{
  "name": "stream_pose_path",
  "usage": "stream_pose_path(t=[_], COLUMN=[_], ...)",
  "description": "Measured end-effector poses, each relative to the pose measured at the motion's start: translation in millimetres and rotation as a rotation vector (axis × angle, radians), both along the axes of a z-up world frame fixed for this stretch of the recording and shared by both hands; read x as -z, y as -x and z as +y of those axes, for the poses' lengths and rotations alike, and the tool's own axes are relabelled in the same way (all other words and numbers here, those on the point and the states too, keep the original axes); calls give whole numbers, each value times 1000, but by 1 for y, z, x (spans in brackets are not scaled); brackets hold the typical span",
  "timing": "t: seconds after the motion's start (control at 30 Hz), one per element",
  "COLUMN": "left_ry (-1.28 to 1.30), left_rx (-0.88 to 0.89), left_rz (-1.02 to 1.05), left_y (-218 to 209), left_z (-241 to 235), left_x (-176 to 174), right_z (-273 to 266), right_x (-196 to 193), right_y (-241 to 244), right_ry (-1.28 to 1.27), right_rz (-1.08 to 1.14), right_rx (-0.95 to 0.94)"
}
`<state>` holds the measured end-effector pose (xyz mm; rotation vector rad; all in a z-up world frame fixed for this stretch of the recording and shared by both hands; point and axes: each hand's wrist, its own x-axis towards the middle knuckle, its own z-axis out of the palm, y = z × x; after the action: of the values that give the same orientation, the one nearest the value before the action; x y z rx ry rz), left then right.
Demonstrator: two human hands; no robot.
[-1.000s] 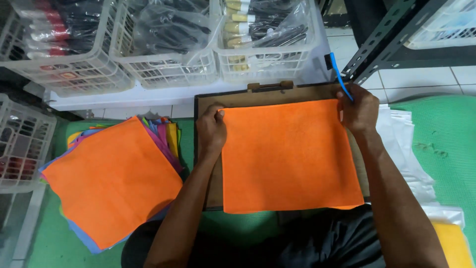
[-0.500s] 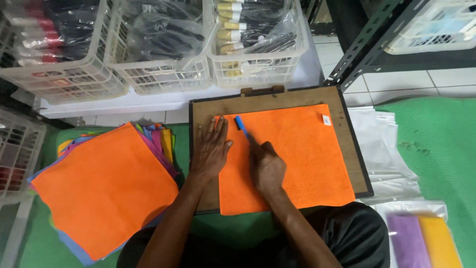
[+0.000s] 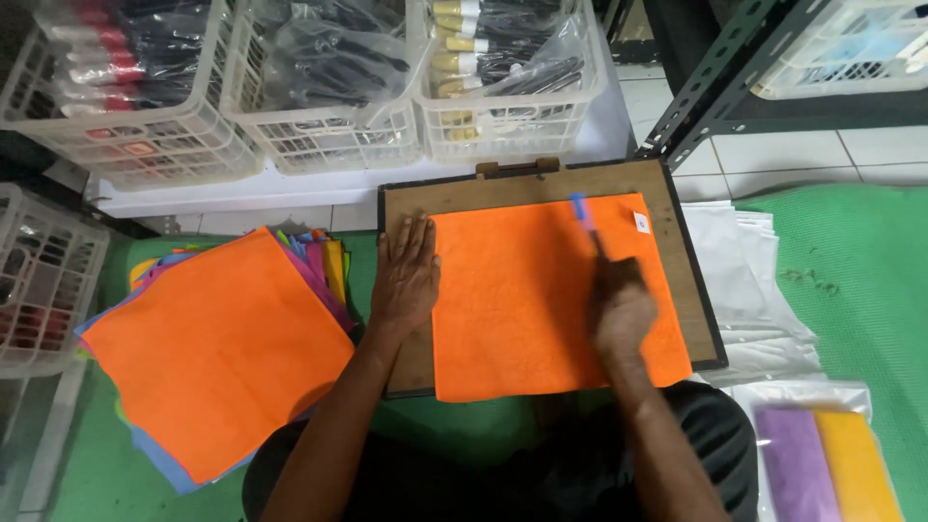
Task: Cleaning and folding microfiber cloths using a small scraping tool on a wooden board.
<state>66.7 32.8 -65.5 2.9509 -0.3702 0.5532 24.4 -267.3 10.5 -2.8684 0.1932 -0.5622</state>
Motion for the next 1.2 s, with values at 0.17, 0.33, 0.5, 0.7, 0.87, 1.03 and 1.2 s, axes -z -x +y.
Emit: stream_pose_path(t=[0.17,0.33,0.5,0.7,0.87,1.03,1.2], left_ry=[-8,9,-7,-25,-18,28,-3], left_rx=[43,6,4,24,-49,-8,4], left_rz=[-19,-34,-24,-23,-62,-57,7], left_y=[-4,-3,5,-1,1,-1,-1], left_z=[8,5,0,8,-2,0,6], left_x=[7,1,-7,1,3,3,3], right_z=[79,-48,-16,105,-51,-19,70], right_x=[-7,99,1,-23,-8,-7,-11], right_y=[14,5,5,49,23,39,76], right_ry=[-9,1461,-755,-70,95,-206,-155], right_rz=[208,-102,-60,157,239,7,107], right_rx=[-128,218,215,-173,246,500,-234])
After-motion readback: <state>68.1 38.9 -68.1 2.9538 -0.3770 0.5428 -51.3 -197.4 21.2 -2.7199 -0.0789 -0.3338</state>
